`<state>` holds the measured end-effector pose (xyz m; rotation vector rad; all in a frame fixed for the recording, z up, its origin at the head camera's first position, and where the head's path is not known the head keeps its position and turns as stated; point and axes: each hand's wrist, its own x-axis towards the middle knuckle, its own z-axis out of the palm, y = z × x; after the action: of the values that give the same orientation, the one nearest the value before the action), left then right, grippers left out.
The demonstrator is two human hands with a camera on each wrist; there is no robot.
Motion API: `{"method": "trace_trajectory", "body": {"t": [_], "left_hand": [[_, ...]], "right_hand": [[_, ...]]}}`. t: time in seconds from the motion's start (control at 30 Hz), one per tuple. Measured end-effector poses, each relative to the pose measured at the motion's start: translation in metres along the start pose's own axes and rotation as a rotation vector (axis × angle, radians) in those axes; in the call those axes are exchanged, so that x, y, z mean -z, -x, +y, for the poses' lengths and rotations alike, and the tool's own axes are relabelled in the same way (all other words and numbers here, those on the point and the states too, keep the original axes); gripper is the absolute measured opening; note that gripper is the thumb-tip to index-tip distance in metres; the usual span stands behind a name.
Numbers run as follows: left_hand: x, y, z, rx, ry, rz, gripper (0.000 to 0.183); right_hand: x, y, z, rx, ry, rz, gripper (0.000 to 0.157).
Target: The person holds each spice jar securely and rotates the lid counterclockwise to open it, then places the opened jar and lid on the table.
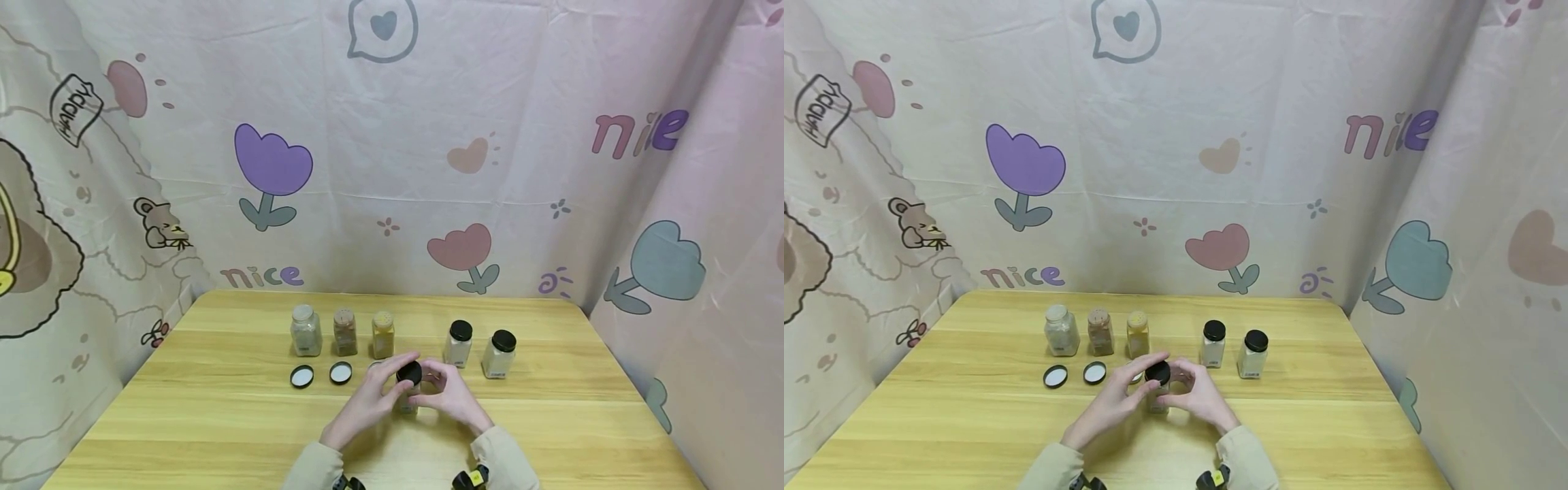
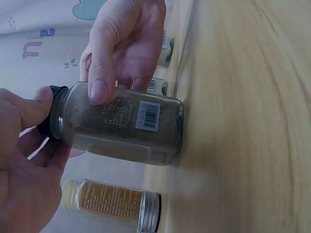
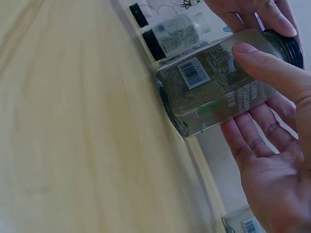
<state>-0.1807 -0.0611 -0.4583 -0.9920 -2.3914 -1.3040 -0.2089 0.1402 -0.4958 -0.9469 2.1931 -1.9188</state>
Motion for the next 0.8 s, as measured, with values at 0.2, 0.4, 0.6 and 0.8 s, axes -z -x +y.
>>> {"method": "trace_trajectory", "body": {"t": [0.2, 0.4, 0.6, 0.8], "left_hand": [[-0.001, -0.001, 0.000, -0.004, -0.022, 0.019, 0.043], [-0.004, -0.001, 0.001, -0.036, -0.052, 0.079, 0.043], [-0.008, 0.000, 0.003, 0.050, -0.058, 0.154, 0.049], [-0.011, 0.001, 0.001, 0.113, 0.033, 0.172, 0.051]], "right_hand": [[0.000, 0.000, 0.002, 0.023, 0.023, 0.012, 0.050], [0.000, 0.000, 0.002, -0.004, 0.036, 0.016, 0.052], [0.000, 0.001, 0.000, 0.008, 0.046, 0.014, 0.050], [0.000, 0.002, 0.002, 0.022, 0.042, -0.003, 0.049]]}}
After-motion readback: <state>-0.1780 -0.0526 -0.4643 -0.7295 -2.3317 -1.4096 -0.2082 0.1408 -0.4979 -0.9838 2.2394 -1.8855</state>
